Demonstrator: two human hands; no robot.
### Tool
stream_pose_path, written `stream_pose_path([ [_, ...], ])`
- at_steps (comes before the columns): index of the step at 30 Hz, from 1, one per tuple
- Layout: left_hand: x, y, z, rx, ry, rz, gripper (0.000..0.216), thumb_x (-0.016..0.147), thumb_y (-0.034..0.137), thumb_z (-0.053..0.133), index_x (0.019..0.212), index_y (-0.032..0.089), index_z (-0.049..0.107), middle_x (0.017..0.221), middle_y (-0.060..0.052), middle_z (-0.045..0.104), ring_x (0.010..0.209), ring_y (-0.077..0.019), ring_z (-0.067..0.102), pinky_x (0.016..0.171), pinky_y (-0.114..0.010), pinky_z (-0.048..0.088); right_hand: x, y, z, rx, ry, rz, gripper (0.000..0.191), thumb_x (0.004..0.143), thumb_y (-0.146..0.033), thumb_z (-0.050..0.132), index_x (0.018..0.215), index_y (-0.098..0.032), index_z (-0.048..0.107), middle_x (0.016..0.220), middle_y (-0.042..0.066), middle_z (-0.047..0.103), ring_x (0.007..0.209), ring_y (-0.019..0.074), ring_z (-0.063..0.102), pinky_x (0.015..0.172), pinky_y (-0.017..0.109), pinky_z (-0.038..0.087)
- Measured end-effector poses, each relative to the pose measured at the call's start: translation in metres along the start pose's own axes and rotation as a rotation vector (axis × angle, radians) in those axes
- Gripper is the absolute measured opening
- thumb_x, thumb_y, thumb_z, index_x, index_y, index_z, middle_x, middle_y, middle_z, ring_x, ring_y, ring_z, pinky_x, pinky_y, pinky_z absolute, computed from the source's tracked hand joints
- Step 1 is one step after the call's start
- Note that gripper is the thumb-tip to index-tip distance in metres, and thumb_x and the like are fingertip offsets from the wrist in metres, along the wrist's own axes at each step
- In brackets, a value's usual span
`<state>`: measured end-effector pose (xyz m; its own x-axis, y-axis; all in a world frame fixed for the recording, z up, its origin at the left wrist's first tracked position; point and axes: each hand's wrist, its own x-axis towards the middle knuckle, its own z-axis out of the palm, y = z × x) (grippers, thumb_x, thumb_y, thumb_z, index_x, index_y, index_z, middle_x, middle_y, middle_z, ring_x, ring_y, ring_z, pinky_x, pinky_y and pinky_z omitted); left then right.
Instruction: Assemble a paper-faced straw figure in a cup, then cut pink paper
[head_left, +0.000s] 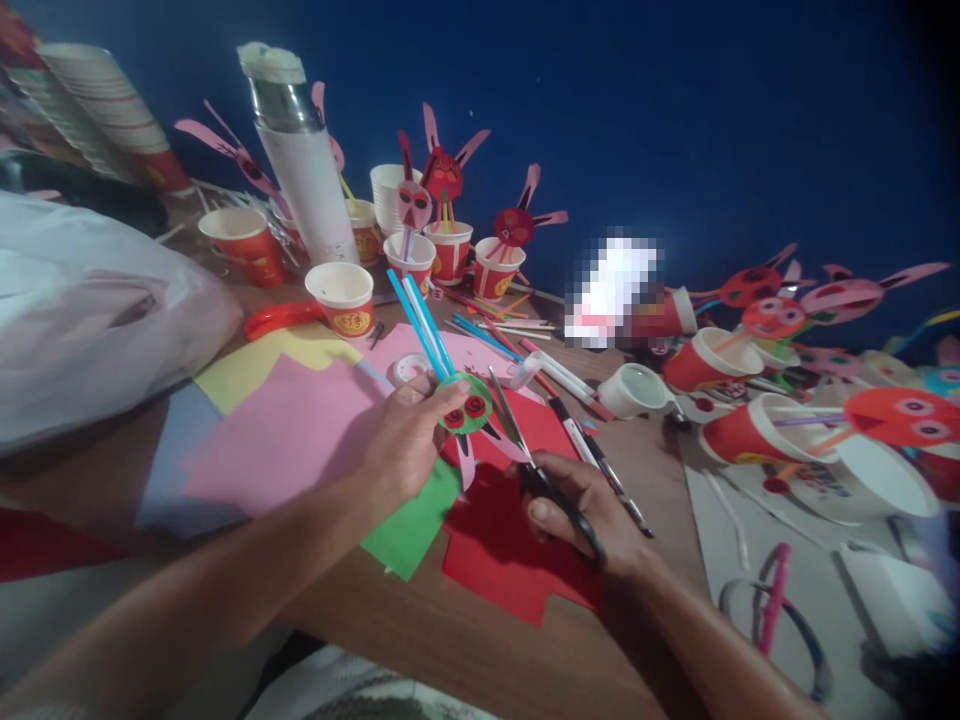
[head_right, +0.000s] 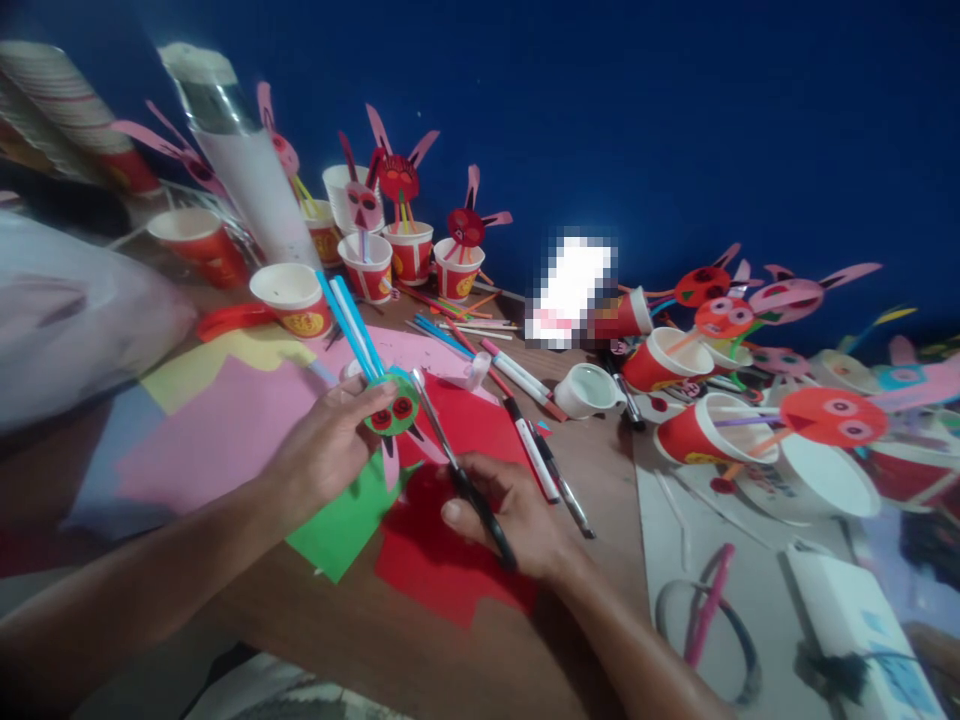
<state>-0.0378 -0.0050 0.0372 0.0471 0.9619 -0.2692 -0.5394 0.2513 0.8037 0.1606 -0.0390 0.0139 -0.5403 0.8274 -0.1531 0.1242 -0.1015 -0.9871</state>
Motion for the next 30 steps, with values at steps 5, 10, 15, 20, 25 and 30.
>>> stream_pose_path([
  [5,-0.0014,-0.0017,0.0008,-0.014,0.002,-0.022,0.015,0.071,0.021,0.070,0.082,0.014,0.063,0.070,0.001,0.064,0.064,-0.0103,0.059,0.070,-0.024,0.047,0.0008,-0.0001,0.0014,0.009,0.006,0.008,0.031,0.078,-0.039,0.067,0.094,-0.015,0.058,0.065,-0.002,0.052,0.054,0.0094,0.048,0.051,0.020,0.039],
  [10,-0.0017,-0.0033,-0.0004,0.006,0.014,-0.001,0.017,0.070,0.021,0.071,0.083,0.014,0.062,0.071,0.000,0.065,0.065,-0.0108,0.060,0.067,-0.023,0.047,0.0016,0.0016,0.0011,-0.019,0.030,0.010,0.038,0.076,-0.042,0.069,0.099,-0.014,0.059,0.063,-0.002,0.052,0.054,0.0107,0.049,0.050,0.021,0.039],
  [15,-0.0031,-0.0023,0.0001,0.012,0.017,-0.025,0.016,0.069,0.022,0.071,0.079,0.014,0.061,0.066,0.002,0.062,0.062,-0.0116,0.060,0.064,-0.024,0.047,0.0016,0.0005,0.0017,-0.050,0.050,0.023,0.038,0.075,-0.043,0.069,0.098,-0.014,0.060,0.062,-0.001,0.053,0.054,0.0113,0.049,0.051,0.022,0.040],
  [20,-0.0024,-0.0012,0.0006,0.002,0.013,-0.038,0.016,0.068,0.022,0.071,0.077,0.014,0.061,0.063,0.002,0.061,0.058,-0.0108,0.058,0.059,-0.023,0.046,0.0024,0.0004,0.0044,-0.016,0.052,0.010,0.038,0.074,-0.043,0.070,0.096,-0.014,0.060,0.062,-0.002,0.053,0.052,0.0107,0.049,0.050,0.022,0.040],
  [25,-0.0002,-0.0016,-0.0013,-0.009,0.041,-0.027,0.016,0.067,0.022,0.072,0.073,0.016,0.059,0.065,0.002,0.063,0.059,-0.0102,0.059,0.060,-0.021,0.046,0.0026,0.0019,0.0031,0.031,0.014,0.040,0.042,0.078,-0.049,0.064,0.098,-0.013,0.058,0.058,-0.002,0.054,0.049,0.0105,0.049,0.049,0.022,0.040],
  [30,0.0016,-0.0032,-0.0033,0.007,0.038,-0.004,0.014,0.069,0.021,0.072,0.075,0.016,0.060,0.062,0.004,0.060,0.056,-0.0092,0.056,0.063,-0.023,0.048,0.0011,0.0037,-0.0001,0.058,0.014,0.043,0.047,0.080,-0.054,0.058,0.101,-0.012,0.056,0.054,-0.002,0.053,0.046,0.0114,0.049,0.048,0.023,0.039],
])
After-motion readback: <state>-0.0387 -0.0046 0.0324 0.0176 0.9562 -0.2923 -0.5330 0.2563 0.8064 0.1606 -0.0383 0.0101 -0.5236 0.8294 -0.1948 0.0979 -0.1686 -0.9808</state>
